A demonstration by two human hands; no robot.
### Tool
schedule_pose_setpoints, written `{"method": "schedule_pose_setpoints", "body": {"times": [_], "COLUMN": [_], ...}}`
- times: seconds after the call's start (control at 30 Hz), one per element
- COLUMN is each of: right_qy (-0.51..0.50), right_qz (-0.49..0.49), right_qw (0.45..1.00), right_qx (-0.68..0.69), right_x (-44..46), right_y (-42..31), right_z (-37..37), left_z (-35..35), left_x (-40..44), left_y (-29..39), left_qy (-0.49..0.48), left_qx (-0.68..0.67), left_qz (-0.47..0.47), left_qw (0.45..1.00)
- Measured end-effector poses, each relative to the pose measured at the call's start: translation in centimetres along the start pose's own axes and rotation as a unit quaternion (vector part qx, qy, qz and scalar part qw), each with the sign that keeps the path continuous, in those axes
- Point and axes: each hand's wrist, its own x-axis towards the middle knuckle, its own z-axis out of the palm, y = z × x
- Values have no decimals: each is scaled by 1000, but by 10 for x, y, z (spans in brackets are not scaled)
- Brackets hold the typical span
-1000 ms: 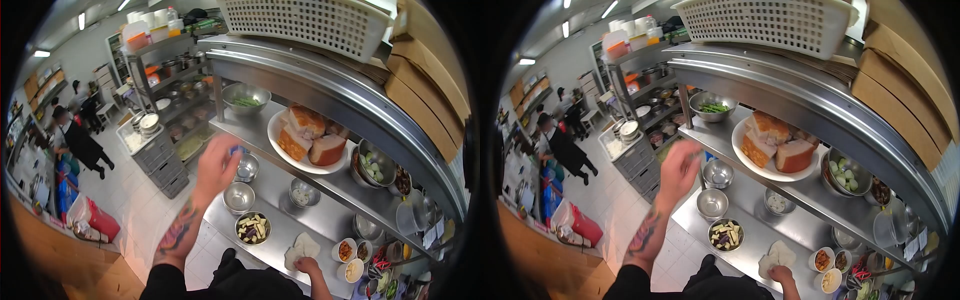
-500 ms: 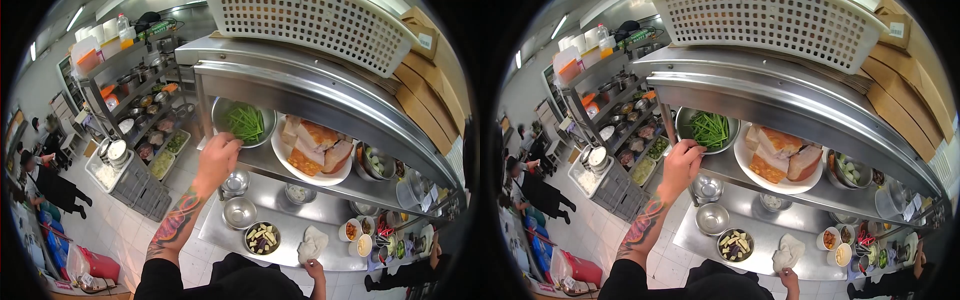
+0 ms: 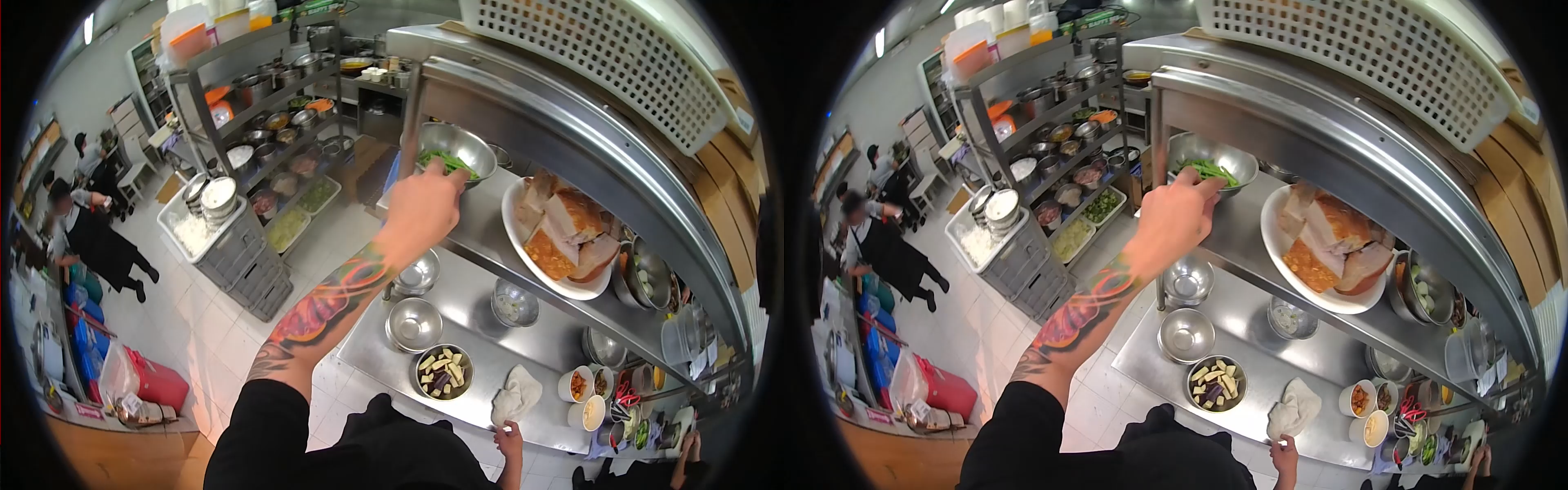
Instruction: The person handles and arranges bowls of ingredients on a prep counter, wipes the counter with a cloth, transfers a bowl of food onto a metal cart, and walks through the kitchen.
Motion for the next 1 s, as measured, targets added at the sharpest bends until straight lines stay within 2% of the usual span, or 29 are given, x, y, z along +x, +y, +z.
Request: {"method": "schedule_pose_setpoints", "body": {"times": [0.23,0.37,0.4,0.43,0.47,0.53,0.6,0.7,0.8,0.83,0.9,0.97,1.0], "right_qy": [-29,-20,-22,-16,-9,-1,-2,-15,-48,-85,-134,-201,-210], "right_qz": [35,7,6,-2,-9,-17,-27,-53,-83,-77,-75,-43,-46], "right_qw": [999,1000,1000,999,998,999,998,996,993,991,986,971,968], "right_qx": [-5,-7,-11,-33,-53,-51,-51,-67,-71,-63,-63,-123,-127], "right_x": [-25,-21,-18,-17,-18,-20,-22,-16,-1,7,12,9,11], "right_y": [-18,3,9,12,13,4,-2,-7,-12,-11,-16,-36,-40], "right_z": [-2,-6,-8,-11,-14,-17,-21,-23,-31,-33,-40,-43,-46], "left_z": [4,-4,-9,-12,-16,-28,-22,0,19,26,8,-5,-15], "left_x": [-4,-11,-17,-24,-34,-65,-114,-236,-403,-469,-578,-705,-762], "left_y": [-2,-2,0,2,5,7,-3,-12,-1,7,47,86,106], "left_qy": [30,50,90,130,130,153,174,75,-55,-93,-262,-382,-454], "left_qx": [0,-11,-44,-78,-77,-163,-150,-123,-81,-39,-38,-31,-13], "left_qz": [-27,-14,3,21,19,50,68,-105,-271,-281,-390,-415,-448], "left_qw": [999,999,995,988,988,973,971,984,958,954,882,825,770]}}
